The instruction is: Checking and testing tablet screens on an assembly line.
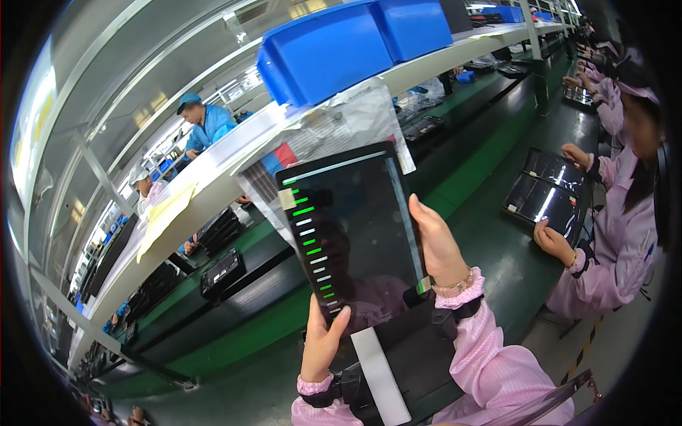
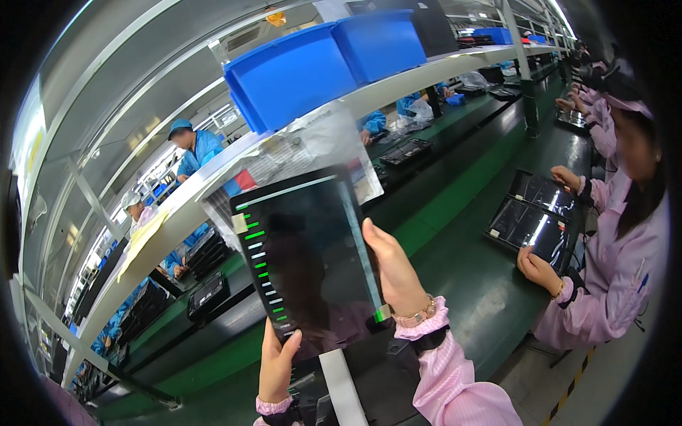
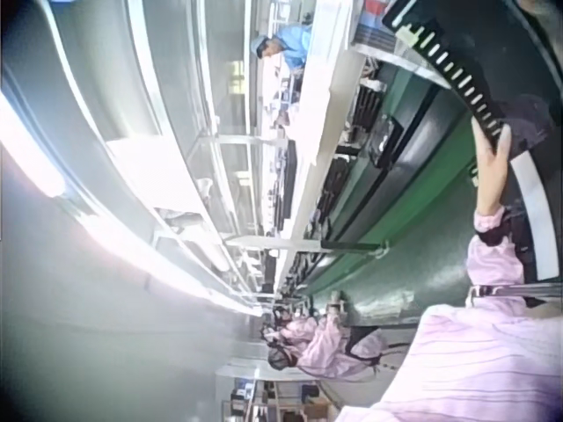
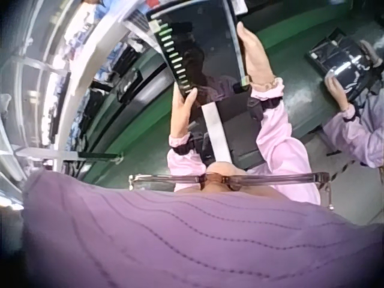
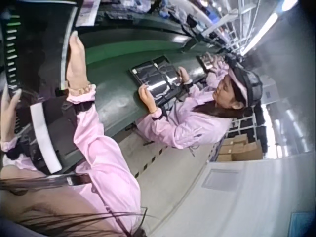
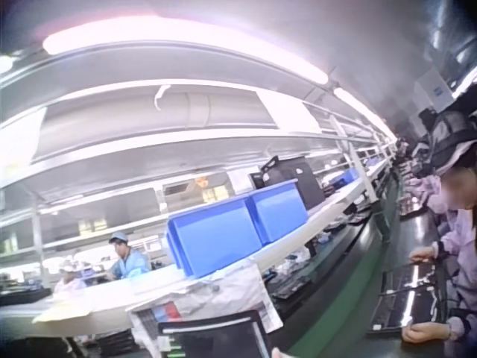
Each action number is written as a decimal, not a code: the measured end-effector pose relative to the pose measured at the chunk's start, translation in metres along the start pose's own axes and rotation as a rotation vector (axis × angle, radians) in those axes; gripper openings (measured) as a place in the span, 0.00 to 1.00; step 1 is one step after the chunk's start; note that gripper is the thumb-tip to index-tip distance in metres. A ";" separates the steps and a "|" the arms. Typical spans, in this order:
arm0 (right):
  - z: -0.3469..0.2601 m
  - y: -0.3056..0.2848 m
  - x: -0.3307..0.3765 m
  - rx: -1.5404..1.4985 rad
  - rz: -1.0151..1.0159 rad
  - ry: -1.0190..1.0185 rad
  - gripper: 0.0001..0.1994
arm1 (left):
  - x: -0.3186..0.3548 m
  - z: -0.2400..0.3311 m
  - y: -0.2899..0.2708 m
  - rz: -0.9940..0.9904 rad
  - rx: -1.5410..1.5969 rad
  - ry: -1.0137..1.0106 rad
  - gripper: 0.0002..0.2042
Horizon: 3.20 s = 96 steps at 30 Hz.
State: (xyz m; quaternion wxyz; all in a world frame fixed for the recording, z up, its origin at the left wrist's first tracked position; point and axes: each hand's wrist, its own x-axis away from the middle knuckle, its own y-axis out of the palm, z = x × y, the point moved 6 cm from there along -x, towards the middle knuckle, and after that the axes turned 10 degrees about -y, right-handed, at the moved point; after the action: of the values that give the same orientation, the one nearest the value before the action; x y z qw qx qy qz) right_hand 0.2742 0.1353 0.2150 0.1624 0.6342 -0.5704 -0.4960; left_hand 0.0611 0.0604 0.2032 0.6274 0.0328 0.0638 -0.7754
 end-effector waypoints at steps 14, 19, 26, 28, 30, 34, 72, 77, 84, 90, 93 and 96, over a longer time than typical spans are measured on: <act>0.018 0.021 0.006 0.231 -0.052 -0.047 0.16 | -0.040 0.012 -0.029 0.276 0.298 0.037 0.19; 0.026 0.020 0.008 0.289 -0.035 -0.030 0.15 | -0.041 0.008 -0.036 0.364 0.216 0.068 0.18; 0.026 0.027 0.012 0.243 -0.034 -0.023 0.15 | -0.024 -0.001 -0.044 0.318 0.256 0.052 0.18; 0.026 0.031 0.017 0.213 -0.037 0.022 0.15 | -0.006 -0.004 -0.046 0.305 0.255 0.047 0.19; 0.022 0.037 0.021 0.175 -0.039 0.030 0.15 | 0.023 0.003 -0.039 0.357 -0.405 0.182 0.20; 0.001 0.045 0.034 0.224 0.020 -0.064 0.15 | 0.071 -0.034 -0.024 0.155 -0.166 -0.159 0.26; -0.030 0.068 0.123 0.314 0.053 -0.036 0.17 | 0.146 -0.067 -0.007 0.009 0.178 -0.235 0.21; -0.032 0.070 0.124 0.296 0.048 -0.052 0.17 | 0.147 -0.064 -0.004 -0.009 0.228 -0.204 0.23; -0.033 0.072 0.125 0.290 0.026 -0.060 0.17 | 0.151 -0.062 -0.003 0.074 0.257 -0.267 0.22; -0.033 0.073 0.126 0.276 0.036 -0.057 0.17 | 0.152 -0.068 -0.007 -0.006 0.264 -0.266 0.23; -0.034 0.075 0.127 0.263 0.034 -0.056 0.17 | 0.151 -0.068 -0.006 -0.028 0.268 -0.247 0.23; -0.034 0.075 0.126 0.268 0.048 -0.059 0.17 | 0.152 -0.065 -0.004 0.026 0.253 -0.264 0.22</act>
State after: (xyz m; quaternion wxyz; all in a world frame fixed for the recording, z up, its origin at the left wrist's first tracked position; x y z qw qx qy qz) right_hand 0.2416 -0.0104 0.2321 0.0712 0.6214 -0.6511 -0.4300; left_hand 0.0232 -0.0774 0.1192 0.6312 0.0102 -0.1174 -0.7666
